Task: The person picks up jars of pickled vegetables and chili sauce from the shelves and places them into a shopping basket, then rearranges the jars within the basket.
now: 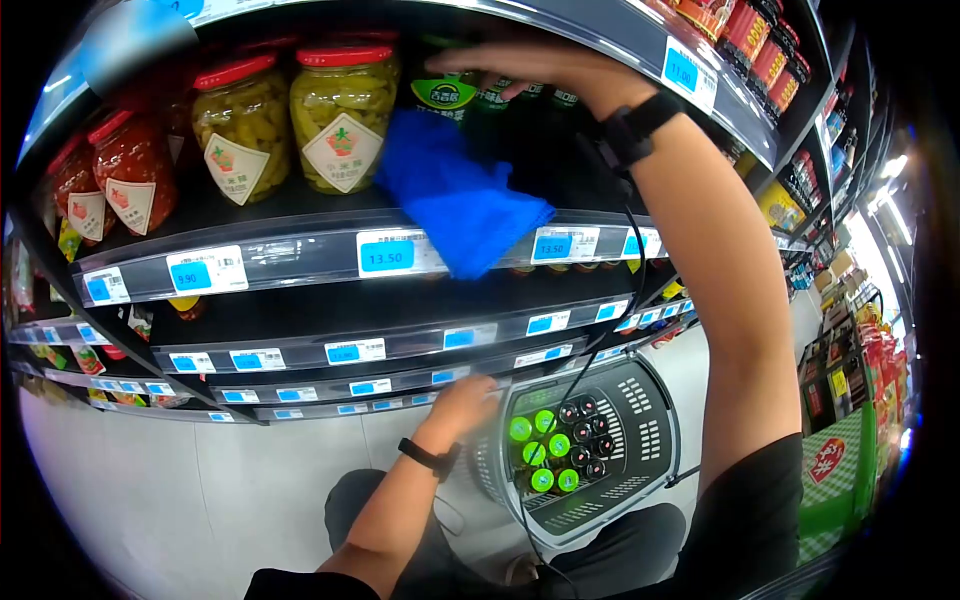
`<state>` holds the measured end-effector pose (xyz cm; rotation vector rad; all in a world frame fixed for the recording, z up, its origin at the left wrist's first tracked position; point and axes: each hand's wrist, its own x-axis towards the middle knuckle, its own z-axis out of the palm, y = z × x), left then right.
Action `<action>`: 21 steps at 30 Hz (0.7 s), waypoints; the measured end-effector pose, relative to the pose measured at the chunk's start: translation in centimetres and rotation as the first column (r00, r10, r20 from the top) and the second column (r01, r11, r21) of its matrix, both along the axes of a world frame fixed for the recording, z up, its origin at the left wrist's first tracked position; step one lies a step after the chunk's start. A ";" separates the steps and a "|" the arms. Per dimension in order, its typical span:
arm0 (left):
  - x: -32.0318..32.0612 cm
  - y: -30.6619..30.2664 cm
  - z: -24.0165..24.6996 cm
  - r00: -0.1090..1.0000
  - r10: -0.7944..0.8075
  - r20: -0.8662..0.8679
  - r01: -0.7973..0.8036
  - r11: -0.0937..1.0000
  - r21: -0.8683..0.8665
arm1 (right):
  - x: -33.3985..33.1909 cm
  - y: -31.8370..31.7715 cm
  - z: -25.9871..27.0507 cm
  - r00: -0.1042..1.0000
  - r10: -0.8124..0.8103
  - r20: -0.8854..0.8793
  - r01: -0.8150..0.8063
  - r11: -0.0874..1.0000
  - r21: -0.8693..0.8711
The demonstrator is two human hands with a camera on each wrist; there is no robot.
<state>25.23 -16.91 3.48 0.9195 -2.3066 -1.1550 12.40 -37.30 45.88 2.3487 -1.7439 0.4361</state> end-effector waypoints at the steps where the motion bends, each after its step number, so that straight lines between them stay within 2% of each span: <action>1: 0.1 -0.3 -0.4 1.000 -0.010 0.012 0.010 1.000 -0.006 | 0.4 -1.0 -0.4 1.000 0.010 0.019 -0.010 1.000 0.006; 5: 0.7 -0.3 0.4 0.999 0.010 0.049 -0.011 1.000 0.011 | 1.5 -3.9 -2.2 0.987 0.065 0.145 -0.065 0.998 -0.002; 7: 0.9 -0.1 0.8 0.998 0.015 0.058 -0.016 1.000 0.018 | 2.5 -2.5 -2.1 0.965 0.102 0.243 -0.103 0.995 -0.006; 9: 0.8 0.0 1.2 0.997 0.027 0.067 -0.029 0.999 0.031 | 3.6 2.4 -0.3 0.959 -0.058 0.278 0.019 0.990 0.142; 11: 0.8 0.1 1.4 0.995 0.055 0.080 -0.059 0.997 0.049 | -1.7 0.4 -1.8 0.882 0.127 0.454 -0.230 0.956 0.179; 12: 0.9 0.1 1.6 0.996 0.038 0.079 -0.043 0.997 0.061 | -1.8 2.7 -2.1 0.869 0.183 0.460 -0.186 0.982 -0.039; 13: 0.9 0.0 1.9 0.997 0.022 0.076 -0.027 0.997 0.069 | -1.5 5.8 -1.6 0.877 0.021 0.480 -0.023 1.000 -0.002; 14: 0.9 -0.2 2.2 0.997 0.007 0.074 -0.012 0.997 0.076 | -2.1 7.5 -1.8 0.845 -0.004 0.534 0.009 1.000 -0.007; 15: 0.9 -0.3 2.4 0.996 0.002 0.088 -0.011 0.995 0.102 | -2.7 9.3 -2.0 0.809 -0.026 0.588 0.040 0.999 -0.012; 16: 1.0 -0.4 2.5 0.996 0.005 0.087 -0.014 0.994 0.110 | -4.0 10.1 -2.8 0.738 0.087 0.669 -0.052 0.996 -0.072; 17: 0.9 -0.5 2.7 0.996 0.006 0.086 -0.016 0.993 0.119 | -5.1 11.2 -3.8 0.651 0.195 0.734 -0.135 0.981 -0.141; 18: 0.8 -0.5 2.6 0.996 0.005 0.086 -0.016 0.991 0.130 | -5.6 13.3 -5.2 0.507 0.226 0.832 -0.081 0.973 -0.215; 20: 0.3 -0.8 2.0 0.997 -0.004 0.078 -0.005 0.993 0.120 | -6.9 16.9 -6.0 0.375 0.153 0.914 -0.110 0.987 -0.120; 21: 0.1 -1.0 1.5 0.997 -0.013 0.074 0.004 0.993 0.121 | -7.6 18.7 -6.5 0.325 0.178 0.929 -0.136 0.981 -0.140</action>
